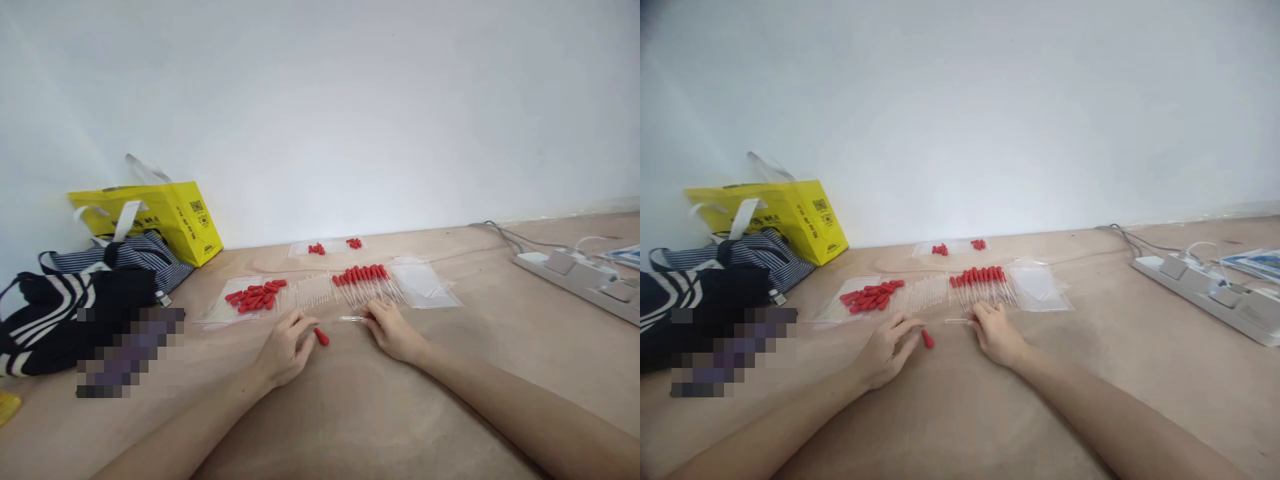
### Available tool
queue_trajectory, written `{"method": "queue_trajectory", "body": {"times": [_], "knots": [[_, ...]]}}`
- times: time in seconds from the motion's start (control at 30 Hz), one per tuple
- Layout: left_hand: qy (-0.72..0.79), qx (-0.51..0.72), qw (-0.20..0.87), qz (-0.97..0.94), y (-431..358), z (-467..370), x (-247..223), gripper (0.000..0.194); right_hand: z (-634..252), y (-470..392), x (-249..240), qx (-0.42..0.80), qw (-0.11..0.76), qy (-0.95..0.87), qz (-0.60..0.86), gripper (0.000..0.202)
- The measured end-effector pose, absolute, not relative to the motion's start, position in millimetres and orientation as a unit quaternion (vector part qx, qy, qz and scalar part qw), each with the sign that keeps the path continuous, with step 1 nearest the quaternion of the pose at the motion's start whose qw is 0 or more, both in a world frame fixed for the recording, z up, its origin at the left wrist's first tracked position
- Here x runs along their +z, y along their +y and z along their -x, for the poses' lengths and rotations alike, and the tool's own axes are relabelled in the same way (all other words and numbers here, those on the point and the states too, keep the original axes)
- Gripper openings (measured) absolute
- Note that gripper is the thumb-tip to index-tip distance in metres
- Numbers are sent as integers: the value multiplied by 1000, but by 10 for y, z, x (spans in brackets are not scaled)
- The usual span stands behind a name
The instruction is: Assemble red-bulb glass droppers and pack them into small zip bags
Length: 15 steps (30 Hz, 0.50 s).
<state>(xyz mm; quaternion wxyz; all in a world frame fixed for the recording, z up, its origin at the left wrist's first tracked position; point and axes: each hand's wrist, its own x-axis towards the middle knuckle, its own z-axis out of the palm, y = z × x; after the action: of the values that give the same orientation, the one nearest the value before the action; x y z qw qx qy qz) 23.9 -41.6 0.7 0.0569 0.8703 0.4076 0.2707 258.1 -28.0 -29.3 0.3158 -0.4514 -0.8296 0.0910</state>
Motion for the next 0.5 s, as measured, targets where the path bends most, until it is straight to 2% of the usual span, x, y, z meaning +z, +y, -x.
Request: {"method": "queue_trajectory", "body": {"times": [0.2, 0.4, 0.5], "knots": [[436, 221, 55, -871, -457, -452, -41, 20, -2574, -285, -307, 87, 312, -837, 442, 12], [430, 248, 88, -863, -424, -392, -97, 6, -2581, -296, -314, 43, 291, -854, 429, 28], [448, 270, 111, -845, -406, -322, -124, 11, -2552, -330, -292, 33, 290, -855, 429, 25]]}}
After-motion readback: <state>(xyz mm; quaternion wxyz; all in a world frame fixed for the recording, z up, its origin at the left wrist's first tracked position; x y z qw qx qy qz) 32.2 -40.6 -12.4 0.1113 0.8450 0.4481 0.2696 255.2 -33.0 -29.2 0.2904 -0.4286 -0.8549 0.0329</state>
